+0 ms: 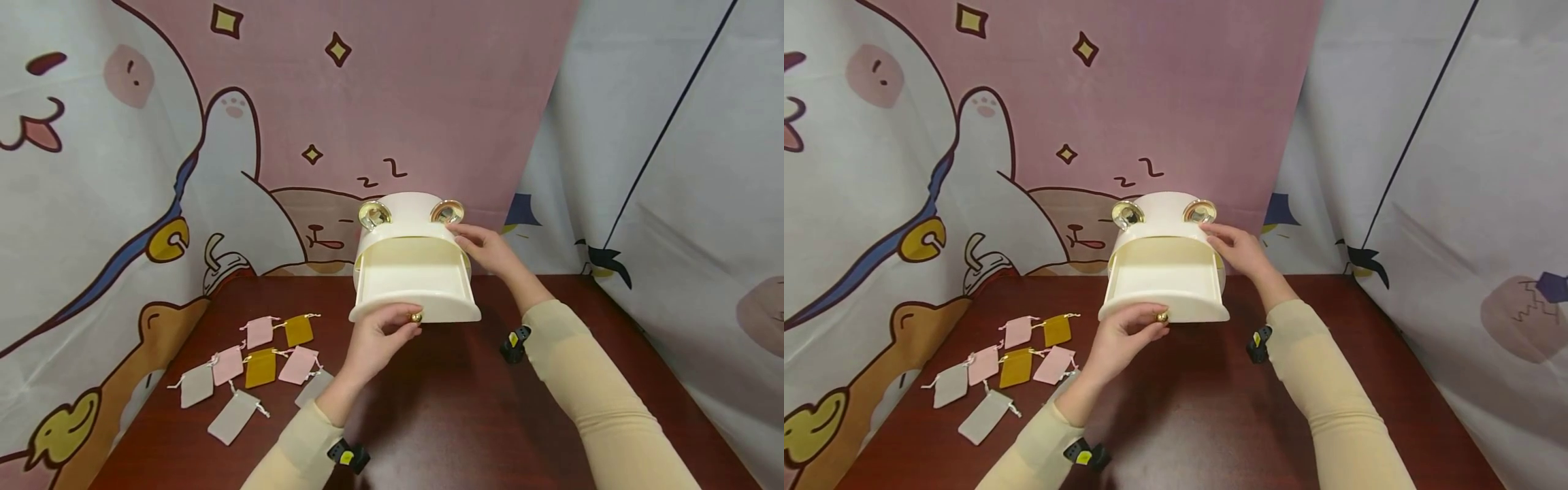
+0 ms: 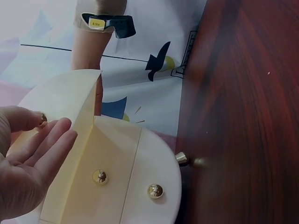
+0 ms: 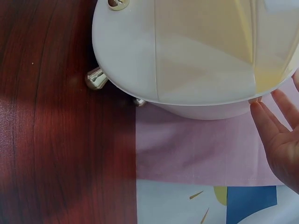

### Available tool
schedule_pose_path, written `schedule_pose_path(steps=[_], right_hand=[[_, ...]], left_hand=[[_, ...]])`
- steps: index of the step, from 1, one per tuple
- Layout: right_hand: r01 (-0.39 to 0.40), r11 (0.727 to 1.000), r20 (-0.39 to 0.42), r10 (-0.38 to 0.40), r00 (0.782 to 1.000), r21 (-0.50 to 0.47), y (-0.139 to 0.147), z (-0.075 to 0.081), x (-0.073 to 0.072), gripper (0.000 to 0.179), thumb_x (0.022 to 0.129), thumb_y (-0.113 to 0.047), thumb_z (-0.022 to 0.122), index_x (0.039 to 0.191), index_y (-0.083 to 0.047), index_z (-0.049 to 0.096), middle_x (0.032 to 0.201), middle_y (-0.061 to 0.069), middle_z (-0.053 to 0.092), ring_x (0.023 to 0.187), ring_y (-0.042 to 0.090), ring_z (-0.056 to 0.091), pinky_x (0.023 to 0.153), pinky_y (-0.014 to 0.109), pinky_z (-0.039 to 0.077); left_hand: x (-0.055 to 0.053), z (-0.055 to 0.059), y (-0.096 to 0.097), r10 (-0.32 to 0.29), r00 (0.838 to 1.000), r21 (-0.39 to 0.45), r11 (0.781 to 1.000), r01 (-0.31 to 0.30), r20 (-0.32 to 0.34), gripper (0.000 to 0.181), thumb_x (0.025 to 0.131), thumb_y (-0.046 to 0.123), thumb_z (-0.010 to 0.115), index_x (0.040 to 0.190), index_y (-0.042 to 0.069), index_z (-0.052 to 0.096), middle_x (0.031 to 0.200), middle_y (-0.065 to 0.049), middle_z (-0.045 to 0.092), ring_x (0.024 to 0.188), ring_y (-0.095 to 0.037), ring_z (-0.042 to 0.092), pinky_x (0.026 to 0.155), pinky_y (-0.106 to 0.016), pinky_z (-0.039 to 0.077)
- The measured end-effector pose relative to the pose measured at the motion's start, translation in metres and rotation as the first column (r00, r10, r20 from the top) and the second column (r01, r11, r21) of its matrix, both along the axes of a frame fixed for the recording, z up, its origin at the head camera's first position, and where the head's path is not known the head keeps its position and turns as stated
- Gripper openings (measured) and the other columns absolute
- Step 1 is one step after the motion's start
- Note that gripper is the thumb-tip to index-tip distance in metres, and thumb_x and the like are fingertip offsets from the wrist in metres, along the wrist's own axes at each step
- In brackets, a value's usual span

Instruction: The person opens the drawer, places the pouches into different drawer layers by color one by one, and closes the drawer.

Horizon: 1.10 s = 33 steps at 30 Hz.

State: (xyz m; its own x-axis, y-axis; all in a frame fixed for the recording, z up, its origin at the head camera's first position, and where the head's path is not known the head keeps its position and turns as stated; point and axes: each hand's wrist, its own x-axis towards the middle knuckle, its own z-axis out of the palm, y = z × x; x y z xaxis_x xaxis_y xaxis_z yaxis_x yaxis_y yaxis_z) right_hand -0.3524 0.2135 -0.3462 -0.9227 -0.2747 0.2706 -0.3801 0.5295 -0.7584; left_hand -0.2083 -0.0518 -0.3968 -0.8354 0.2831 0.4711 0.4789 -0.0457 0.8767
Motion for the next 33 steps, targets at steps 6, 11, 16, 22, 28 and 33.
schedule_pose_path(steps=[6, 11, 16, 22, 28, 33], right_hand=[[0.003, 1.0, 0.005, -0.003, 1.0, 0.007, -0.001, 0.0, -0.001, 0.045, 0.101, -0.031, 0.058, 0.143, -0.016, 0.055, 0.147, 0.014, 0.049, 0.131, 0.035, 0.048, 0.103, 0.054, 0.041], [0.002, 1.0, 0.003, -0.002, 1.0, 0.014, -0.001, 0.0, 0.0, 0.045, 0.102, -0.032, 0.057, 0.144, -0.016, 0.054, 0.148, 0.013, 0.048, 0.132, 0.035, 0.046, 0.104, 0.054, 0.04], [0.002, 1.0, -0.001, -0.002, 1.0, 0.018, 0.0, 0.0, 0.0, 0.045, 0.102, -0.033, 0.057, 0.144, -0.016, 0.054, 0.147, 0.013, 0.049, 0.132, 0.035, 0.047, 0.105, 0.054, 0.039], [0.005, 1.0, 0.004, -0.005, 1.0, 0.019, 0.0, 0.001, 0.001, 0.045, 0.102, -0.032, 0.056, 0.145, -0.016, 0.053, 0.147, 0.013, 0.049, 0.132, 0.035, 0.047, 0.105, 0.054, 0.039], [0.009, 0.999, -0.003, -0.008, 1.0, 0.031, 0.0, 0.001, 0.001, 0.045, 0.102, -0.033, 0.056, 0.145, -0.017, 0.053, 0.148, 0.013, 0.048, 0.133, 0.035, 0.046, 0.106, 0.054, 0.038], [0.004, 0.999, -0.01, -0.004, 1.0, 0.032, 0.0, 0.001, 0.001, 0.045, 0.102, -0.032, 0.056, 0.144, -0.016, 0.054, 0.148, 0.013, 0.048, 0.133, 0.035, 0.046, 0.105, 0.054, 0.038]], left_hand=[[0.002, -0.002, -0.014, -0.088, 0.996, 0.011, 0.996, 0.088, 0.029, 0.032, 0.088, -0.008, 0.069, 0.12, -0.005, 0.067, 0.108, -0.025, 0.069, 0.091, -0.038, 0.07, 0.079, -0.037, 0.058], [0.004, -0.008, -0.036, -0.052, 0.998, -0.091, 0.994, 0.054, 0.022, 0.035, 0.088, -0.003, 0.071, 0.123, -0.001, 0.067, 0.108, -0.016, 0.071, 0.093, -0.031, 0.071, 0.081, -0.033, 0.057], [0.004, -0.015, -0.06, 0.013, 1.0, -0.197, 0.98, -0.007, 0.028, 0.03, 0.089, 0.007, 0.073, 0.119, 0.005, 0.07, 0.102, -0.009, 0.074, 0.091, -0.023, 0.072, 0.08, -0.029, 0.057], [0.003, -0.024, -0.086, 0.065, 0.996, -0.302, 0.952, -0.045, 0.056, 0.026, 0.09, 0.018, 0.074, 0.116, 0.015, 0.073, 0.103, -0.001, 0.073, 0.095, -0.021, 0.07, 0.078, -0.03, 0.057], [0.002, -0.035, -0.11, 0.146, 0.983, -0.384, 0.919, -0.092, 0.113, 0.027, 0.091, 0.022, 0.074, 0.118, 0.019, 0.072, 0.106, 0.002, 0.073, 0.1, -0.019, 0.067, 0.08, -0.03, 0.056], [0.0, -0.044, -0.126, 0.188, 0.974, -0.396, 0.91, -0.124, 0.126, 0.03, 0.09, 0.02, 0.075, 0.119, 0.014, 0.071, 0.106, -0.004, 0.073, 0.101, -0.023, 0.066, 0.079, -0.029, 0.054]])
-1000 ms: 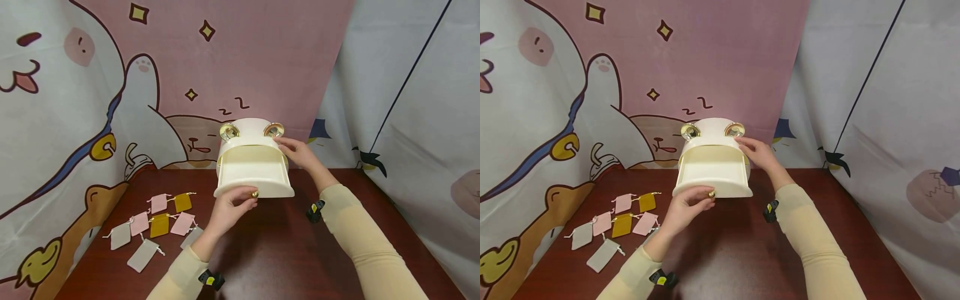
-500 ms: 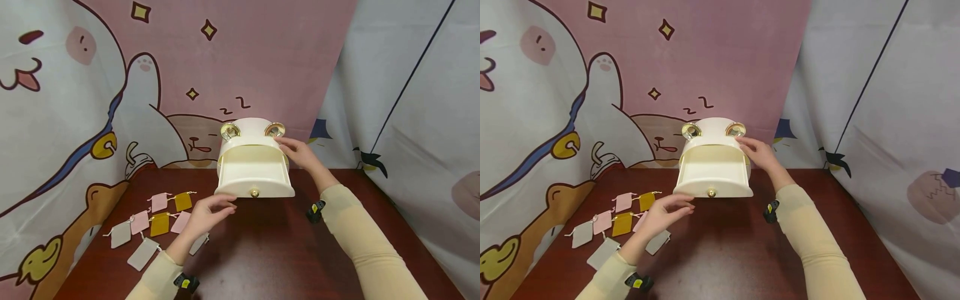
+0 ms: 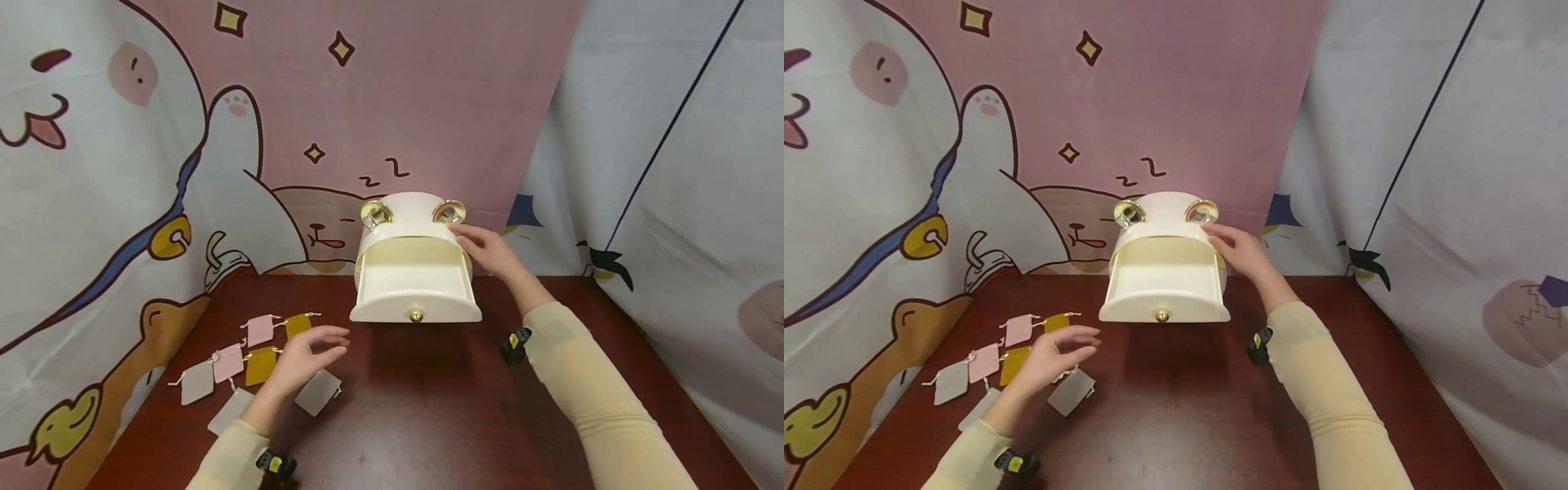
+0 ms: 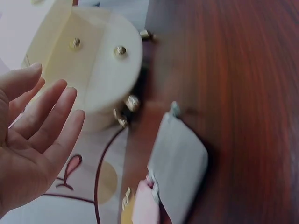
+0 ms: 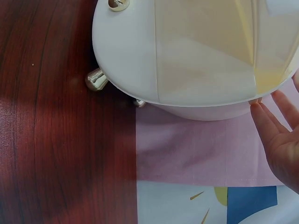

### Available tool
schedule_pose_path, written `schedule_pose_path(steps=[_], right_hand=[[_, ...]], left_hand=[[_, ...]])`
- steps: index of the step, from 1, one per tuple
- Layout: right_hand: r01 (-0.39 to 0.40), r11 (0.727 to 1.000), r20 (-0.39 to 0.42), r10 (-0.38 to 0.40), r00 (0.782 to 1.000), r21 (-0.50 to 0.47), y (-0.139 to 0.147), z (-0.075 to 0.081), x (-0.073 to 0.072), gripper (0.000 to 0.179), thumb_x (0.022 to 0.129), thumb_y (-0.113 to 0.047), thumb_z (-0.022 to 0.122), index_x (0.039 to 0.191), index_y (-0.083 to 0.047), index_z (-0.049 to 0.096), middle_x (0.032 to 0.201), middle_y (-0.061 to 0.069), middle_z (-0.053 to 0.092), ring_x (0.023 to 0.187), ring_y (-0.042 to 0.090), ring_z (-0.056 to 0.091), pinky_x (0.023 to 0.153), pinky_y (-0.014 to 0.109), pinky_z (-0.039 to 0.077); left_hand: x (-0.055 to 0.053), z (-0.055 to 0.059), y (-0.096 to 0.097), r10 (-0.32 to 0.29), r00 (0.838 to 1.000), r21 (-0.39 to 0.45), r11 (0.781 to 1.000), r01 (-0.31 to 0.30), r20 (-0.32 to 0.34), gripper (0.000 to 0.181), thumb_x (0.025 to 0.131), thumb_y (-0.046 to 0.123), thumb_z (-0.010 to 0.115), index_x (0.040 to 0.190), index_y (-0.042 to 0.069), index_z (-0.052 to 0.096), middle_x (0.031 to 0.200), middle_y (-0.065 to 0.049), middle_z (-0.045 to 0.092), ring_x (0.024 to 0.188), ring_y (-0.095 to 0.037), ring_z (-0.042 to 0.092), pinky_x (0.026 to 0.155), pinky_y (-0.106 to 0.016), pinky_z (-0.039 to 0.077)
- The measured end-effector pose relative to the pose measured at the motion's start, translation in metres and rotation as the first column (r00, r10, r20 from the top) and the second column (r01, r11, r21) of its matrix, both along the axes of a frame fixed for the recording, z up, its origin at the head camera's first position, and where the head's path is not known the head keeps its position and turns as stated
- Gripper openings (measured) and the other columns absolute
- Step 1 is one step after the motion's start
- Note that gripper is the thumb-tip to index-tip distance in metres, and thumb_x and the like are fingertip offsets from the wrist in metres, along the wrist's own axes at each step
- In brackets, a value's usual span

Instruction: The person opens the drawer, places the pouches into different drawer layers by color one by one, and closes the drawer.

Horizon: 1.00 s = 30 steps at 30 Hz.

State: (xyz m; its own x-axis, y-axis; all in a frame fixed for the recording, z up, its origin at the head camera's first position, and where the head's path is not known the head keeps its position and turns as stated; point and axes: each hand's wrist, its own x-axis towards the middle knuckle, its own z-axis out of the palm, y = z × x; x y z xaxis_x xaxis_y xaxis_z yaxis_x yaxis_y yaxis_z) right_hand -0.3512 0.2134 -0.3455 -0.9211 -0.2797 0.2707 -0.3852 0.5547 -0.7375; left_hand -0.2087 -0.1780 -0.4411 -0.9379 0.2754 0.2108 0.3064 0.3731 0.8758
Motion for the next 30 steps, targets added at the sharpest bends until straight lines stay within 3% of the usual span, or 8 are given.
schedule_pose_path(steps=[10, 18, 22, 30], right_hand=[[-0.001, 1.0, 0.008, 0.001, 1.0, -0.017, -0.001, 0.0, 0.001, 0.045, 0.102, -0.03, 0.056, 0.144, -0.015, 0.053, 0.147, 0.013, 0.048, 0.133, 0.035, 0.046, 0.105, 0.053, 0.039], [0.004, 1.0, 0.002, -0.004, 1.0, -0.014, -0.001, 0.0, 0.0, 0.045, 0.102, -0.031, 0.056, 0.144, -0.015, 0.054, 0.147, 0.013, 0.049, 0.133, 0.034, 0.046, 0.105, 0.052, 0.039], [0.012, 1.0, 0.006, -0.012, 1.0, -0.017, -0.001, -0.001, 0.001, 0.044, 0.102, -0.03, 0.056, 0.144, -0.016, 0.054, 0.147, 0.013, 0.049, 0.132, 0.034, 0.047, 0.105, 0.052, 0.04], [0.004, 1.0, 0.0, -0.004, 1.0, -0.03, 0.0, -0.002, 0.0, 0.044, 0.102, -0.03, 0.056, 0.143, -0.015, 0.054, 0.148, 0.013, 0.048, 0.133, 0.034, 0.045, 0.105, 0.052, 0.039]], left_hand=[[-0.006, -0.018, -0.021, 0.019, 1.0, -0.104, 0.994, -0.021, -0.019, 0.032, 0.088, 0.014, 0.076, 0.12, 0.009, 0.07, 0.113, -0.008, 0.071, 0.102, -0.03, 0.066, 0.072, -0.027, 0.055], [-0.012, -0.033, -0.034, -0.082, 0.996, -0.181, 0.981, 0.074, -0.04, 0.032, 0.087, 0.005, 0.075, 0.117, -0.002, 0.07, 0.116, -0.014, 0.069, 0.109, -0.036, 0.062, 0.089, -0.051, 0.052], [-0.013, -0.039, -0.039, -0.132, 0.99, -0.203, 0.972, 0.121, -0.041, 0.034, 0.086, 0.004, 0.076, 0.118, -0.002, 0.07, 0.116, -0.015, 0.068, 0.108, -0.036, 0.063, 0.09, -0.051, 0.052], [-0.018, -0.045, -0.043, -0.172, 0.985, -0.289, 0.945, 0.156, -0.032, 0.035, 0.083, 0.01, 0.08, 0.116, 0.002, 0.073, 0.111, -0.009, 0.07, 0.098, -0.03, 0.064, 0.084, -0.047, 0.055]])
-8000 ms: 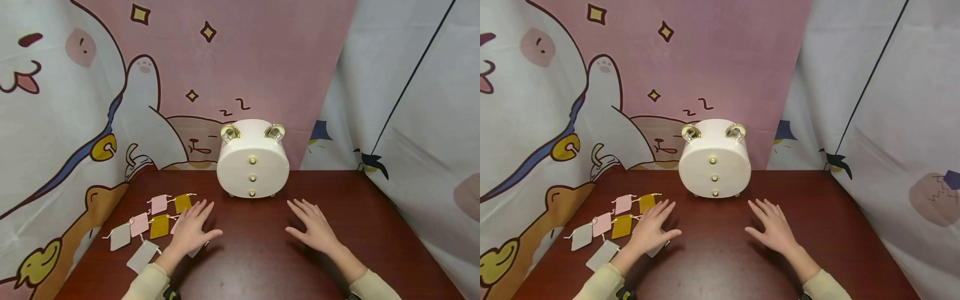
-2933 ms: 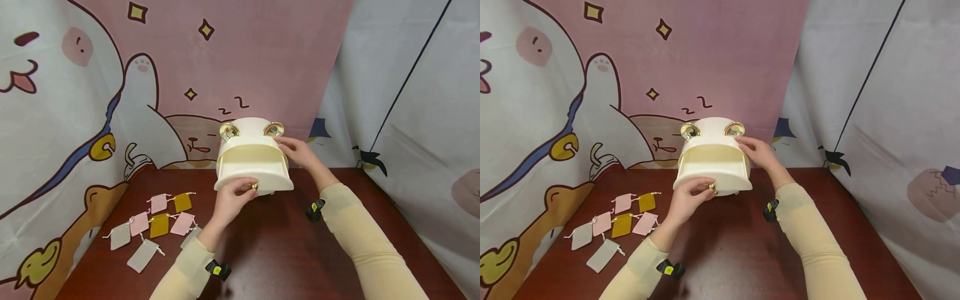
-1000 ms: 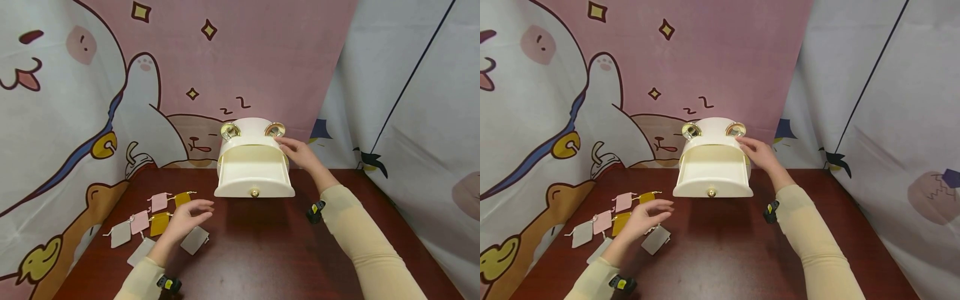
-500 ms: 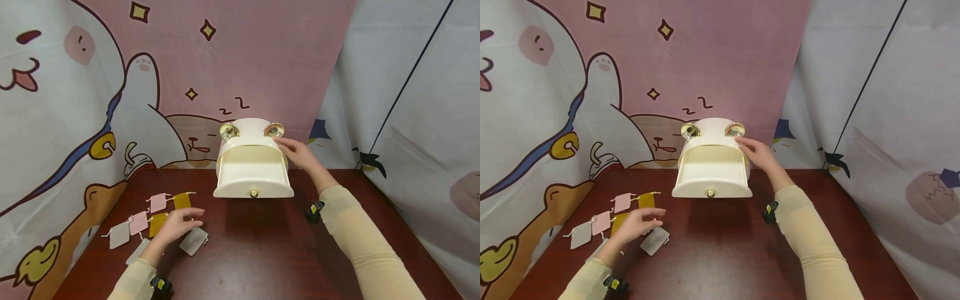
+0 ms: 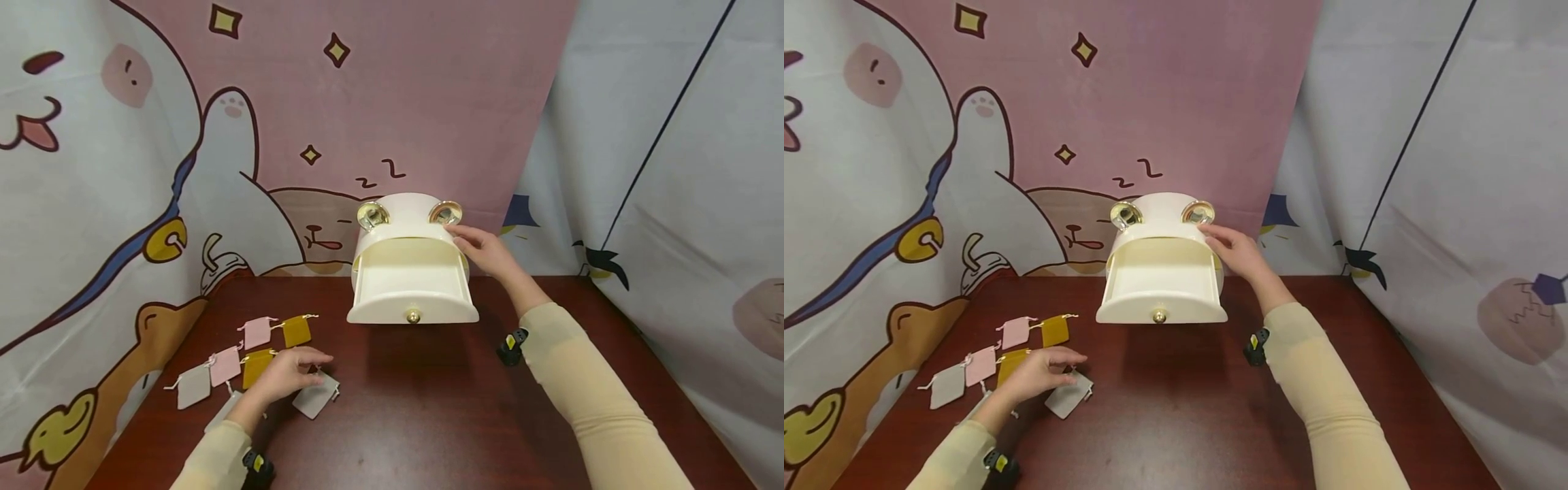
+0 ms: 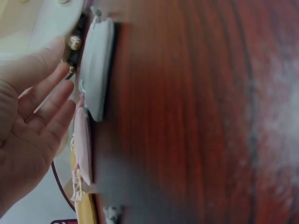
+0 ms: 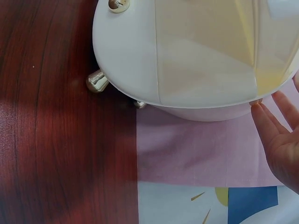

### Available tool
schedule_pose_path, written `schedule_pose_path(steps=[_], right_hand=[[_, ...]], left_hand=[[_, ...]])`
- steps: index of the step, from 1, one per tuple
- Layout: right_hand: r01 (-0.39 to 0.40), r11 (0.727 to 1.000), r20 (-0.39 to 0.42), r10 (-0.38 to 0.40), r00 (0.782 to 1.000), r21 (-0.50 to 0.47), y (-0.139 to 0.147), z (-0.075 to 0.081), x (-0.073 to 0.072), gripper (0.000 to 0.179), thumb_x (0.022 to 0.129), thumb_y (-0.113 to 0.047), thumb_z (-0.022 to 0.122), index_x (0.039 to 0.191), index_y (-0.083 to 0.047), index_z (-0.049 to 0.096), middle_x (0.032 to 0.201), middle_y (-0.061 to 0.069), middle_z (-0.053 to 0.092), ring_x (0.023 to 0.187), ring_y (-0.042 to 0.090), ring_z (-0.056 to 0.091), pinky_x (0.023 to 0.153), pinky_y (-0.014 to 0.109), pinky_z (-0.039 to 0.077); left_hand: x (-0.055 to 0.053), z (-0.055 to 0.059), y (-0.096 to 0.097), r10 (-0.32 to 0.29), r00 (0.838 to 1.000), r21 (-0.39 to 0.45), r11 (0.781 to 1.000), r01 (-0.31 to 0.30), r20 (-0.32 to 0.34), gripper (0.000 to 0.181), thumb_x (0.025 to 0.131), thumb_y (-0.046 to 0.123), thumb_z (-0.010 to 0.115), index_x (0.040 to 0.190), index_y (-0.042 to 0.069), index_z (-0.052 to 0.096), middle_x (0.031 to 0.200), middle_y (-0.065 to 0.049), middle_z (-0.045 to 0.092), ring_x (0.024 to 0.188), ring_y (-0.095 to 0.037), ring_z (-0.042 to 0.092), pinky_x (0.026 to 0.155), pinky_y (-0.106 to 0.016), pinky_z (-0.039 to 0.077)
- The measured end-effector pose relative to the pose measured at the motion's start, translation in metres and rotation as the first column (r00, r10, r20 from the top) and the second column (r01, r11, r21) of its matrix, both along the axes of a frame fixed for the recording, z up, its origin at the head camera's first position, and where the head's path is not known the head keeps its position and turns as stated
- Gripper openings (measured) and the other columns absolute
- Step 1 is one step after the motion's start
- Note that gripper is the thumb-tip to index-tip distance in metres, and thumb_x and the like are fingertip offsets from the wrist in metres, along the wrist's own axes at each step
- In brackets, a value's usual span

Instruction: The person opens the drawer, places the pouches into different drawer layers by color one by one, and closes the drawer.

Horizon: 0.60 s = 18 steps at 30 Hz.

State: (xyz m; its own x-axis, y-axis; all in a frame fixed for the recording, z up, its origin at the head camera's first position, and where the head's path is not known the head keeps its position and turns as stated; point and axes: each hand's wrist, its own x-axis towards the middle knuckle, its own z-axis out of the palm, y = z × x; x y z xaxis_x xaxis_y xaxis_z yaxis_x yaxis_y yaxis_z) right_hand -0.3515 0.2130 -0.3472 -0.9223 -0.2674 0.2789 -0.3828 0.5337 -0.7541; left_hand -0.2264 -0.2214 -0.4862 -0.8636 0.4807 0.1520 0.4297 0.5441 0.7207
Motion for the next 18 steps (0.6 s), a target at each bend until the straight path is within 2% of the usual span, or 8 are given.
schedule_pose_path(steps=[9, 18], right_hand=[[-0.007, 1.0, 0.013, 0.007, 1.0, -0.014, -0.001, 0.0, 0.001, 0.044, 0.102, -0.03, 0.056, 0.144, -0.014, 0.054, 0.149, 0.013, 0.047, 0.133, 0.034, 0.045, 0.105, 0.052, 0.04], [-0.002, 1.0, 0.018, 0.002, 1.0, -0.013, -0.002, 0.002, 0.003, 0.045, 0.102, -0.031, 0.056, 0.144, -0.015, 0.054, 0.149, 0.012, 0.046, 0.134, 0.034, 0.044, 0.105, 0.052, 0.039]], left_hand=[[-0.005, -0.007, -0.003, -0.069, 0.997, -0.061, 0.996, 0.067, -0.038, 0.033, 0.079, 0.01, 0.083, 0.111, 0.005, 0.076, 0.106, -0.005, 0.071, 0.094, -0.026, 0.064, 0.079, -0.039, 0.055], [-0.01, -0.012, -0.005, -0.086, 0.996, -0.083, 0.993, 0.084, -0.021, 0.031, 0.079, 0.007, 0.083, 0.109, 0.008, 0.077, 0.105, -0.001, 0.07, 0.095, -0.022, 0.063, 0.078, -0.034, 0.055]])
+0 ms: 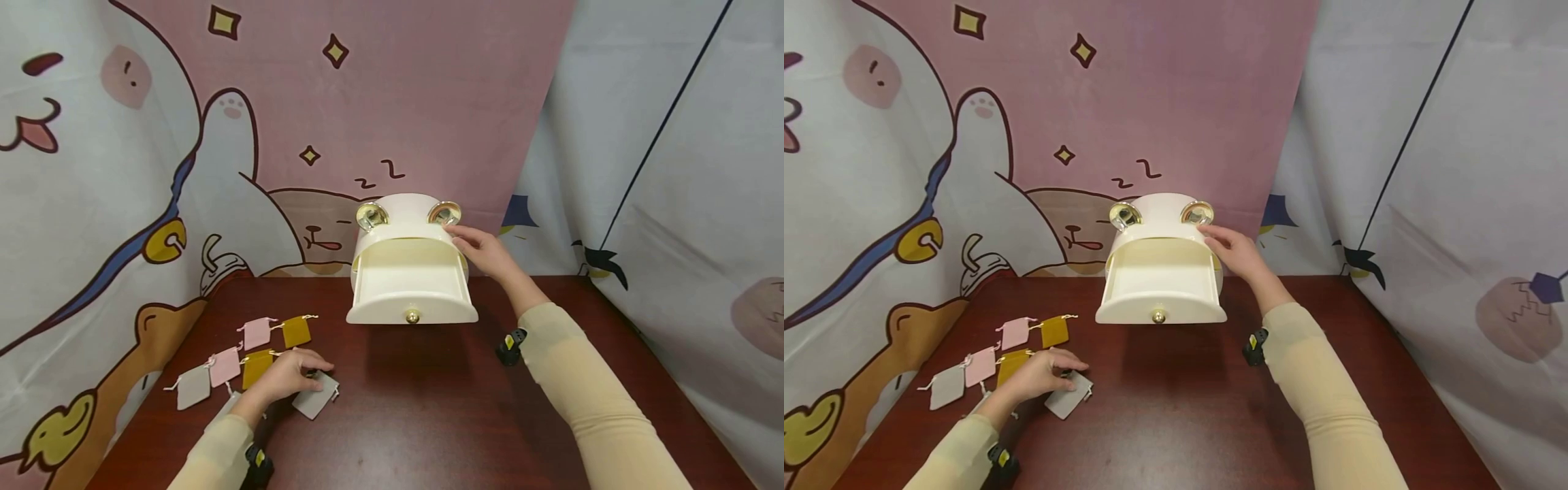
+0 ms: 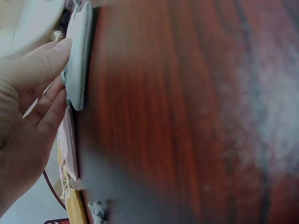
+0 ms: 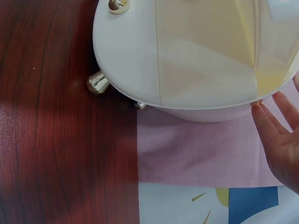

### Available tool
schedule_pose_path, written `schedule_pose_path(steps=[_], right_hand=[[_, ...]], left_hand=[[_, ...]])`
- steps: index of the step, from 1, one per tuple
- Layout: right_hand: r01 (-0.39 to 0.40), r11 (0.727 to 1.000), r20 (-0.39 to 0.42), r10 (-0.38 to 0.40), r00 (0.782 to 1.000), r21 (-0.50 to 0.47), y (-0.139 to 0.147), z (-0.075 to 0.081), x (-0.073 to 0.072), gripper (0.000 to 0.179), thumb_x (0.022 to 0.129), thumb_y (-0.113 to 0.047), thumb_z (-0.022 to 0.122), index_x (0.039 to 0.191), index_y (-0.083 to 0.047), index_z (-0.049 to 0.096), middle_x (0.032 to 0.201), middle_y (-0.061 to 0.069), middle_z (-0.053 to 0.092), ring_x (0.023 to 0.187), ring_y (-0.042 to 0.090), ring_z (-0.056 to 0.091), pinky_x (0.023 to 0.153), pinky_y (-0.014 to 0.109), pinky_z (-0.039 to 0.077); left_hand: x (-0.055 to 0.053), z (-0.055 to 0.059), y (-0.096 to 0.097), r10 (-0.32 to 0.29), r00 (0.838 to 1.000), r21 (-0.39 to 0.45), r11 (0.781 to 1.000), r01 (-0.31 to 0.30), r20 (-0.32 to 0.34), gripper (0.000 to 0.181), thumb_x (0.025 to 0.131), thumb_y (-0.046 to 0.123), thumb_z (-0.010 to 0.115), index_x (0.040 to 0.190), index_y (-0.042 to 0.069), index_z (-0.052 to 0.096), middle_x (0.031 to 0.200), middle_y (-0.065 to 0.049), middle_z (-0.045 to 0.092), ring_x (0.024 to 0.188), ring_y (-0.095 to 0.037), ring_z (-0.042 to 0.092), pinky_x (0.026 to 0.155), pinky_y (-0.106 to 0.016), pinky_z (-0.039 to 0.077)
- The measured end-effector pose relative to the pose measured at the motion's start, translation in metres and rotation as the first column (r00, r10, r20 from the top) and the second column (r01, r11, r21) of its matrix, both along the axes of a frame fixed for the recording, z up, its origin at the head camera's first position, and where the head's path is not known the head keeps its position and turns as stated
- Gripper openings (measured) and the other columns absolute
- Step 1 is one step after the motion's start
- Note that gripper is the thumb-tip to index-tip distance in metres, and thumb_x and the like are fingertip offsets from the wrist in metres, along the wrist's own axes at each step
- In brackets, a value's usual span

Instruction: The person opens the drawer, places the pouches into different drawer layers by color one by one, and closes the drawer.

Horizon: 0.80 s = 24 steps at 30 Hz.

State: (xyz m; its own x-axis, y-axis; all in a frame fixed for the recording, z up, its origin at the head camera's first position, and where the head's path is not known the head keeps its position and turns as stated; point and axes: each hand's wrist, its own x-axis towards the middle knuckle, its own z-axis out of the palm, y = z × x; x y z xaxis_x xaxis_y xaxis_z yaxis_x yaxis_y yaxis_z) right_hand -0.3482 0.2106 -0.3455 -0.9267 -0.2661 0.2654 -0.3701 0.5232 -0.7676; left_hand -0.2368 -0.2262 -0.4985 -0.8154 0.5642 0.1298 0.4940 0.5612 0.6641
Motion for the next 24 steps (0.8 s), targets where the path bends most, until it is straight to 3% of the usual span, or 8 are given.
schedule_pose_path(steps=[16, 24], right_hand=[[0.007, 1.0, 0.005, -0.007, 1.0, -0.008, 0.0004, -0.0019, -0.0014, 0.044, 0.103, -0.03, 0.055, 0.144, -0.014, 0.053, 0.149, 0.013, 0.046, 0.135, 0.034, 0.044, 0.106, 0.053, 0.038], [0.006, 1.0, 0.007, -0.006, 1.0, -0.01, 0.0009, -0.0019, -0.0017, 0.044, 0.103, -0.029, 0.055, 0.144, -0.013, 0.053, 0.149, 0.014, 0.046, 0.135, 0.034, 0.044, 0.106, 0.053, 0.038]], left_hand=[[-0.0037, -0.0002, 0.0006, -0.014, 0.998, 0.03, 0.999, 0.012, 0.066, 0.026, 0.08, 0.004, 0.081, 0.106, 0.009, 0.079, 0.102, 0.001, 0.068, 0.092, -0.022, 0.062, 0.078, -0.032, 0.055], [-0.0075, -0.004, 0.0008, -0.059, 0.998, 0.056, 0.997, 0.057, 0.037, 0.018, 0.079, 0.001, 0.081, 0.095, 0.009, 0.079, 0.093, 0.0, 0.068, 0.084, -0.017, 0.061, 0.074, -0.031, 0.055]])
